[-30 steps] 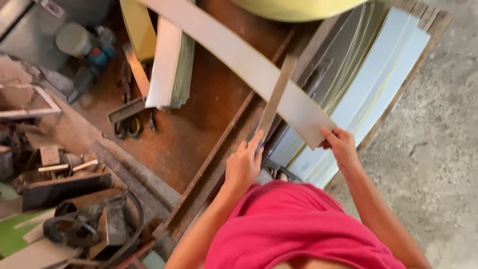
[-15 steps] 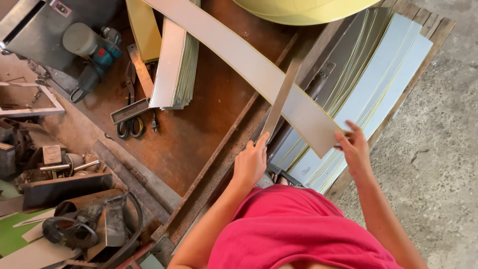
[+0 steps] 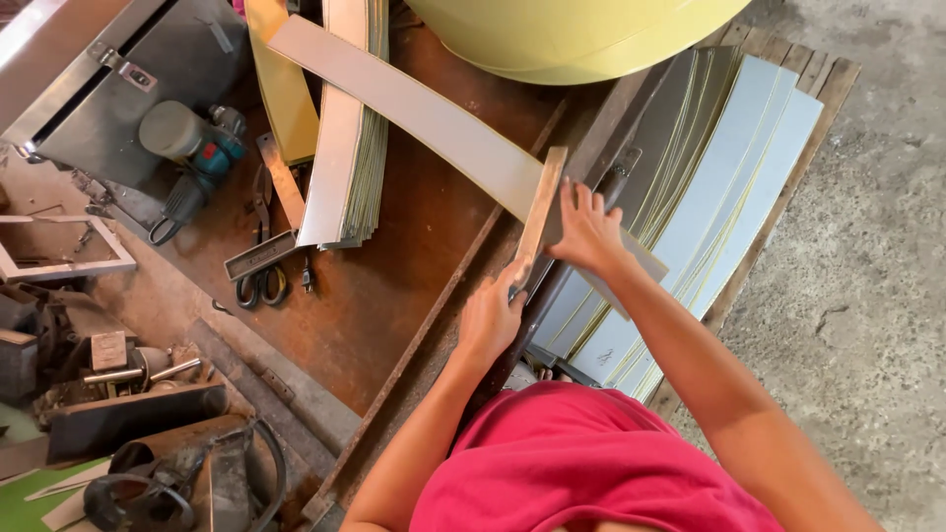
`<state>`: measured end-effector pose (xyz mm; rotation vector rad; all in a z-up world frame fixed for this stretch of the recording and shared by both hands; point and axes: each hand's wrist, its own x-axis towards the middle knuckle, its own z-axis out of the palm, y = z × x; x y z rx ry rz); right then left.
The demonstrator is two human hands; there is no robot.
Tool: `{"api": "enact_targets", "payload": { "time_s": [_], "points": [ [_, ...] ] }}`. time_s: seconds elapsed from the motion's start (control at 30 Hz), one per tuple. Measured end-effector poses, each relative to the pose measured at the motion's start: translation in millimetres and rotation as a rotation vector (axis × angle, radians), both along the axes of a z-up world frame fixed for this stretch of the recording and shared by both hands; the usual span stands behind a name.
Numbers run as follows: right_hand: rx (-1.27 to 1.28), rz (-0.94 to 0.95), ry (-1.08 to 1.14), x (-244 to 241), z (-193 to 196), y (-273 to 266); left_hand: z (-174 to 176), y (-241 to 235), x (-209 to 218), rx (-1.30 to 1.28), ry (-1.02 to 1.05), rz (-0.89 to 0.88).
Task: Scraping the edges or surfaces of long metal or plastic strips using a flat metal tool.
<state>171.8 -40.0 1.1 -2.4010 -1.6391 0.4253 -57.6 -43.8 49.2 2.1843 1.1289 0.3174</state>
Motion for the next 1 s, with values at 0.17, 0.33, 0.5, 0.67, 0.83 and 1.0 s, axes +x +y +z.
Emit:
{"api": "enact_targets", "payload": {
  "time_s": [0.17, 0.33, 0.5, 0.67, 0.83, 1.0],
  "points": [
    [-0.109, -0.045, 0.008, 38, -2, 7, 23, 0, 8, 0.102, -0.021, 0.004],
    [-0.166, -0.043, -0.042, 47, -5, 8, -25, 15, 14, 0.107, 0.096, -0.096],
    [-0.208, -0.065, -0.019, 47, 5, 13, 0, 19, 23, 0.125, 0.066, -0.115],
    [-0.217, -0.07, -0.014, 51, -4, 16, -14, 21, 22, 0.125, 0.064, -0.078],
    [-0.201, -0.065, -0.021, 57, -7, 22, 14, 25, 23, 0.155, 0.094, -0.112],
    [-0.177, -0.084, -0.022, 52, -4, 20, -3, 21, 29, 0.154, 0.051, -0.09]
  ]
}}
